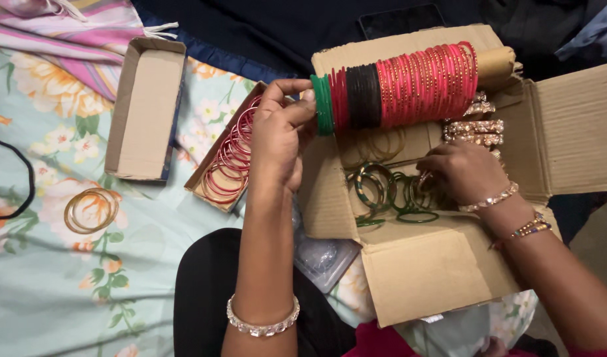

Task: The person unboxes and organizes various colorful bangles from a cardboard box, placing them onto a wooden rod by hand.

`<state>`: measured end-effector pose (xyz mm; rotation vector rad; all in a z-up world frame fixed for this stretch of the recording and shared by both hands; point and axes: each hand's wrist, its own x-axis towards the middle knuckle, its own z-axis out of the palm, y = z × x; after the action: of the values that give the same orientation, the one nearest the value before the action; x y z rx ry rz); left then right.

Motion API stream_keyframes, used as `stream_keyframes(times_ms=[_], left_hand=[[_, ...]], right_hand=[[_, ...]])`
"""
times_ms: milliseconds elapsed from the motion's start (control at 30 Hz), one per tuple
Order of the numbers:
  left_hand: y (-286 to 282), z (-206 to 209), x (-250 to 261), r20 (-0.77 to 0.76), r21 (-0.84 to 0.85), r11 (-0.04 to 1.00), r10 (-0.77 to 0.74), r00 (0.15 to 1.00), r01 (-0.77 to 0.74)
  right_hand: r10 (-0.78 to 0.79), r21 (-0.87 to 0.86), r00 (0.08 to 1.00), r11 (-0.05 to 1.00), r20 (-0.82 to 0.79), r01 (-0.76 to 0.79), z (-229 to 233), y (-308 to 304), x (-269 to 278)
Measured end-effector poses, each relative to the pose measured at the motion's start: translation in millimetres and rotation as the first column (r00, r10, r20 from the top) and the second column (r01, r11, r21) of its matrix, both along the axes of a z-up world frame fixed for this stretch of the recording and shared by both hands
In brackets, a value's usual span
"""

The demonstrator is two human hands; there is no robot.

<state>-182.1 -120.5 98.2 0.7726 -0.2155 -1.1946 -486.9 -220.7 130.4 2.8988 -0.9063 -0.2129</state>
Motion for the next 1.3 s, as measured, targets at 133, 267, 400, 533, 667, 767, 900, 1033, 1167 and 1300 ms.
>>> stream_keyframes(times_ms=[133,267,400,533,667,767,900,1033,1167,1300], left_hand=[[3.5,4.7,2.1,-0.005,0.021,1.000,0.001,1.000,-0.001],[8.7,8.5,10.5,-0.029,0.009,1.000,0.008,1.000,-0.007],[19.0,11.6,27.6,-0.030,-0.046,0.995,0.088,0.996,-0.090],[36.0,12.6,50.3,-0.069,-0.064,0.987,0.141,0.988,-0.146],[47.5,4.9,72.8,-0.092,-0.065,0.970,0.227,0.970,-0.233],[56.0,-3.8,86.7,-0.158,-0.091,0.947,0.290,0.944,-0.307],[67.1,-15.3,103.7,-0.152,-0.101,0.920,0.361,0.920,-0.378],[67.5,-26.1,111.9,-0.130,-0.064,0.908,0.404,0.905,-0.415],[61.3,-32.0,109.7,-0.134,-0.063,0.911,0.396,0.908,-0.407],[58.7,-36.9,110.5,-0.154,-0.078,0.912,0.387,0.909,-0.402]], right_hand=[[0.064,-0.007,0.998,0.998,-0.002,-0.064,3.3,-4.0,0.6],[-0.029,0.167,0.980,0.986,0.196,-0.004,9.4,-4.4,6.5],[-0.263,0.360,0.915,0.922,0.307,0.145,31.9,10.3,23.9],[-0.162,0.421,0.879,0.906,0.449,-0.048,47.0,28.7,62.4],[-0.178,0.456,0.880,0.889,0.441,-0.048,55.9,45.8,103.8],[-0.171,0.488,0.880,0.870,0.444,-0.078,51.8,54.9,136.8],[-0.028,0.519,0.896,0.823,0.443,-0.231,20.1,64.2,187.0],[0.092,0.451,0.933,0.856,0.349,-0.253,-39.9,69.8,236.3],[0.135,0.439,0.914,0.844,0.382,-0.308,-80.9,63.2,258.0],[0.043,0.455,0.924,0.861,0.379,-0.227,-84.3,63.6,256.1]])
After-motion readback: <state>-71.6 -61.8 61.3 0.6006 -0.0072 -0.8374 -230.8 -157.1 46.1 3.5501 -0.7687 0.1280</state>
